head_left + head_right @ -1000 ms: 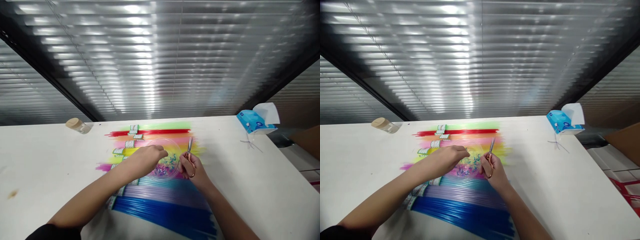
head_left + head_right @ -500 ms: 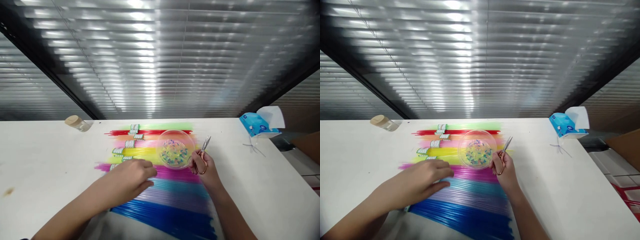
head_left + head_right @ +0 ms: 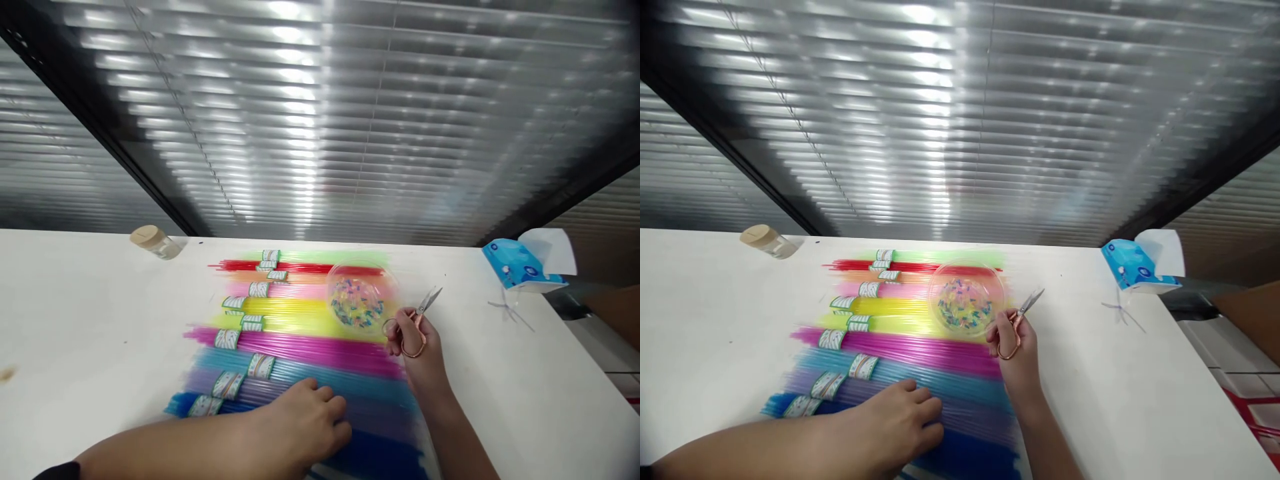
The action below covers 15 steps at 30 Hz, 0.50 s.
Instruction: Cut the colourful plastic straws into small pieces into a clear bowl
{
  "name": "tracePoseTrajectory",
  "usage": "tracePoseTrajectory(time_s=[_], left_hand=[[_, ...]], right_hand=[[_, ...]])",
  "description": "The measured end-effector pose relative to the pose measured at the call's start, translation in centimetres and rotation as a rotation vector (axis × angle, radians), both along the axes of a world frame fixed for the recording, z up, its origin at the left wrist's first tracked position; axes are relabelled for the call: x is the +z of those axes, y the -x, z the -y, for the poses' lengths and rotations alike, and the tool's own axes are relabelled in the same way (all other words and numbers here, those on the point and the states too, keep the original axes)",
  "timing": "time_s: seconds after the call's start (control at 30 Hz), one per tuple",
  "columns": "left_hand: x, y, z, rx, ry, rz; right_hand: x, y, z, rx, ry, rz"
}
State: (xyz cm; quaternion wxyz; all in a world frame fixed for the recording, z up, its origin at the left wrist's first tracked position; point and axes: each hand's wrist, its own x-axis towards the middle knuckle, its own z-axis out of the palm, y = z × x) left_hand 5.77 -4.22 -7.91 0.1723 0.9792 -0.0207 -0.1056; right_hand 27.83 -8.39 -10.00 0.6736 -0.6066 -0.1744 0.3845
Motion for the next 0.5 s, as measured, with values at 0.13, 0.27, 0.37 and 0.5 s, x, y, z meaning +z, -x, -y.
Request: tracePoseTrajectory(time_s=[0.13, 0.27, 0.37, 0.5], left_hand=[[-0.4, 0.3, -0.2, 0.04, -0.063, 0.029], [0.9, 0.3, -1.7, 0.061, 0.001, 0.054], [3.3, 0.3, -4.5, 0.154, 0.075, -0.001], [5.4, 1.4, -10.2, 0.587, 0.008, -0.009]], right_hand=[[0.5, 0.0, 0.1, -0.084, -0.031, -0.029], [0.7, 0.3, 0.2, -0.125, -0.047, -0.025], [0.8, 0.5, 0.2, -0.123, -0.064, -0.035], [0.7, 0.7, 0.2, -0.091, -0.084, -0.045]])
